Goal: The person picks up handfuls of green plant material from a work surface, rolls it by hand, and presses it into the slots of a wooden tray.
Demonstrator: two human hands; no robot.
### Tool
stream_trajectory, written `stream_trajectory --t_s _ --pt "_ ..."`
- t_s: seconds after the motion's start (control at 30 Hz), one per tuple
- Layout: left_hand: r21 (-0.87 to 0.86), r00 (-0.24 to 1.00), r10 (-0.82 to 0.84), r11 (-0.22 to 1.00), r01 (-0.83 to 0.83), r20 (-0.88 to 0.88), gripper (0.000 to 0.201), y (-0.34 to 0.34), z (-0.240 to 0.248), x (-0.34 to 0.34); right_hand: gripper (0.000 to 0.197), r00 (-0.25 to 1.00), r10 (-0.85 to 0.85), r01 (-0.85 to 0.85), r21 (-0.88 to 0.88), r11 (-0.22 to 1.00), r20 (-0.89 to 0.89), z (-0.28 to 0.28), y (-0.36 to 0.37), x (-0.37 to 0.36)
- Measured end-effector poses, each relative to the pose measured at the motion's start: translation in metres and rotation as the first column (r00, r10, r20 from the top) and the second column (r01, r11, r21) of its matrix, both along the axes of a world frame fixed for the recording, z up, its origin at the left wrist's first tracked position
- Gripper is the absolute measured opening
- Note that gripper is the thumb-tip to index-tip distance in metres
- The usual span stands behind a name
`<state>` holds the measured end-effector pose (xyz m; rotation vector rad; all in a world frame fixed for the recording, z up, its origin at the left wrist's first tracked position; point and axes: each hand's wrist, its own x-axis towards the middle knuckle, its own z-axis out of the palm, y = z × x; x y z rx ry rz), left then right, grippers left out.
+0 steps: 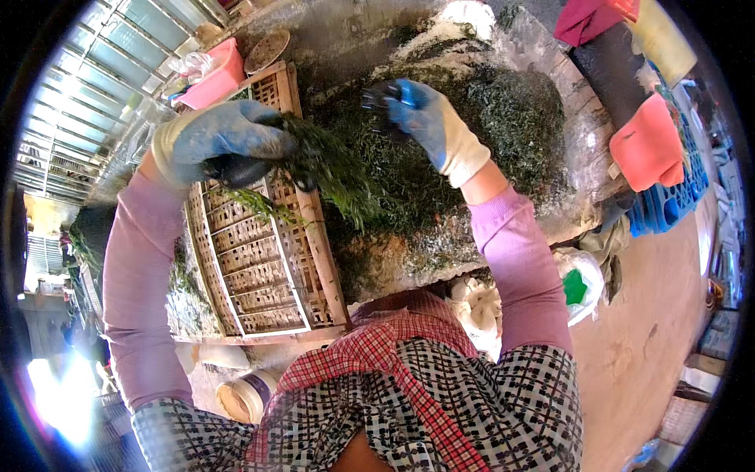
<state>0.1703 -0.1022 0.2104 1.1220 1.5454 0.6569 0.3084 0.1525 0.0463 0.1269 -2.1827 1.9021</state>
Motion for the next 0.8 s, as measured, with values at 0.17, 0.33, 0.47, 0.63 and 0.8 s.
stream_trajectory --t_s 0.17,0.33,0.47,0.63,0.8 --pt "-0.172 0.997 0.000 0.985 -0.013 -0.074 0.037 -0.007 0.002 0.003 0.058 0.916 0.401 -0.393 -0.182 0.901 0.008 -0.004 -0.055 -0.015" --pt "-0.184 0.988 0.079 0.977 -0.103 -0.131 0.033 -0.072 -0.004 -0.042 0.067 0.611 0.789 -0.659 -0.512 0.551 0.063 -0.037 -0.122 -0.030" --pt "-0.283 0.971 0.239 0.933 -0.222 0.029 0.039 -0.141 -0.023 -0.081 0.070 0.531 0.843 -0.685 -0.542 0.486 0.086 -0.049 -0.131 -0.059" --pt "-0.026 0.820 0.466 0.874 -0.486 0.334 0.040 -0.236 -0.111 -0.140 0.037 0.819 0.283 -0.311 -0.028 0.950 0.498 -0.032 -0.168 -0.137" --pt "-0.053 0.742 0.626 0.772 -0.634 0.240 0.026 -0.286 -0.167 -0.224 0.016 0.868 0.009 -0.161 0.265 0.951 0.496 -0.026 -0.226 -0.249"
